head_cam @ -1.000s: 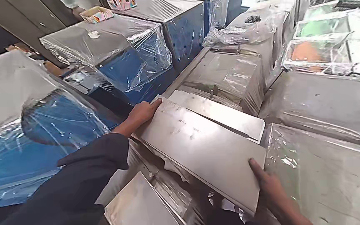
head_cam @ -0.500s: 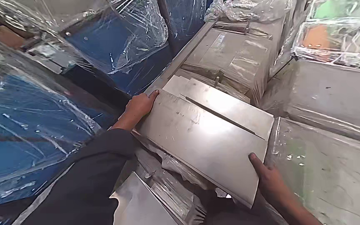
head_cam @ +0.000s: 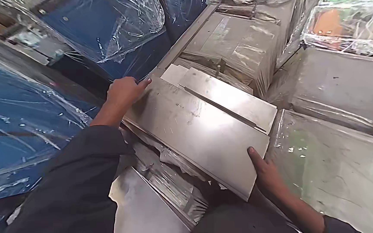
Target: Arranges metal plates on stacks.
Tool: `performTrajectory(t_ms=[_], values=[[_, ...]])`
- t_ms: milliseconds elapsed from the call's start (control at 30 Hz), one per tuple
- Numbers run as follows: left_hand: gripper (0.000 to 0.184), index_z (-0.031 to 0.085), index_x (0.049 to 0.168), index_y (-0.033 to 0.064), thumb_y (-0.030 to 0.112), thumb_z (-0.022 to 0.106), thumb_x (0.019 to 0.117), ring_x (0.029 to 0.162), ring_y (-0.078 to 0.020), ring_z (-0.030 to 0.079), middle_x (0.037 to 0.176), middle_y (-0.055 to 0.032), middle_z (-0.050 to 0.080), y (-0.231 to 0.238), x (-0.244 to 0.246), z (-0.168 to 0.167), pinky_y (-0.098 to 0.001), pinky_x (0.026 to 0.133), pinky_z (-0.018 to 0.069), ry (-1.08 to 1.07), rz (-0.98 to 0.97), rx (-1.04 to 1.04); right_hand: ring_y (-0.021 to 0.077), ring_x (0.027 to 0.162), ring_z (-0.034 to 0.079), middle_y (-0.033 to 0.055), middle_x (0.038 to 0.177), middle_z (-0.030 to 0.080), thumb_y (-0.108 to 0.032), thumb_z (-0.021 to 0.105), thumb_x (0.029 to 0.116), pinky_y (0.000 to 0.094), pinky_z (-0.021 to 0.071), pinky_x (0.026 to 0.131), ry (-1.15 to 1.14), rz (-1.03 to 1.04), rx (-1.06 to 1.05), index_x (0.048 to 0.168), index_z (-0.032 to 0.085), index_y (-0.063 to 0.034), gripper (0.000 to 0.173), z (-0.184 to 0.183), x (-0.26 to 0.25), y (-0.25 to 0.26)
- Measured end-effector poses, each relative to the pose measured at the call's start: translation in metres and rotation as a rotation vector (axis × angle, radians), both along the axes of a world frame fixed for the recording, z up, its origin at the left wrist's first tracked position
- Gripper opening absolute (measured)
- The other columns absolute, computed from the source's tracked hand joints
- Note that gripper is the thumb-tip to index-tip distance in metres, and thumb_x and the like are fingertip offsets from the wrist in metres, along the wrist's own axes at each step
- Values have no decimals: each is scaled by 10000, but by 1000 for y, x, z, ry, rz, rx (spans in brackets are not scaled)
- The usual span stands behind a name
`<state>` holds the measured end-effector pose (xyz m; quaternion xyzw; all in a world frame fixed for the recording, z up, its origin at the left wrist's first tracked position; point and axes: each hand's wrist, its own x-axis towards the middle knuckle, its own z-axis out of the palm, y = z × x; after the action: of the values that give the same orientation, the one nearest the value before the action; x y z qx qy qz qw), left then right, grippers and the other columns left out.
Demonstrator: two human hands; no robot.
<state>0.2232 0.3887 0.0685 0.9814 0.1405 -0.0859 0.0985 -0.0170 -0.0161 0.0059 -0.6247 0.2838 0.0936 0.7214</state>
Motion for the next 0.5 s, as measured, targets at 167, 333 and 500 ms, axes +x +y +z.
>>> performTrajectory(t_ms=[167, 333, 500], values=[[767, 551, 1356, -49, 639, 442, 1034, 1185, -580, 581, 1236, -378, 608, 3, -30, -26, -783, 941, 434, -13, -18, -17, 213, 973, 761, 148, 1112, 745, -331, 595, 1056, 382, 655, 864, -66, 22, 78, 1459, 432, 9, 552, -5, -1, -3], [699, 581, 1393, 5, 599, 473, 1040, 1266, -525, 560, 1317, -329, 604, -18, -87, 25, -745, 1024, 415, -61, -106, 15, 307, 1065, 729, 177, 1244, 693, -465, 536, 1064, 506, 639, 849, 58, 189, 176, 1541, 364, -101, 625, -2, -11, -30], [627, 611, 1389, 24, 541, 514, 1048, 1254, -501, 578, 1314, -306, 621, -70, -178, 75, -725, 1046, 406, -3, -231, 42, 304, 1202, 669, 202, 1418, 590, -433, 491, 1089, 476, 592, 943, 55, 291, 178, 1570, 337, -81, 615, 17, -58, -69]])
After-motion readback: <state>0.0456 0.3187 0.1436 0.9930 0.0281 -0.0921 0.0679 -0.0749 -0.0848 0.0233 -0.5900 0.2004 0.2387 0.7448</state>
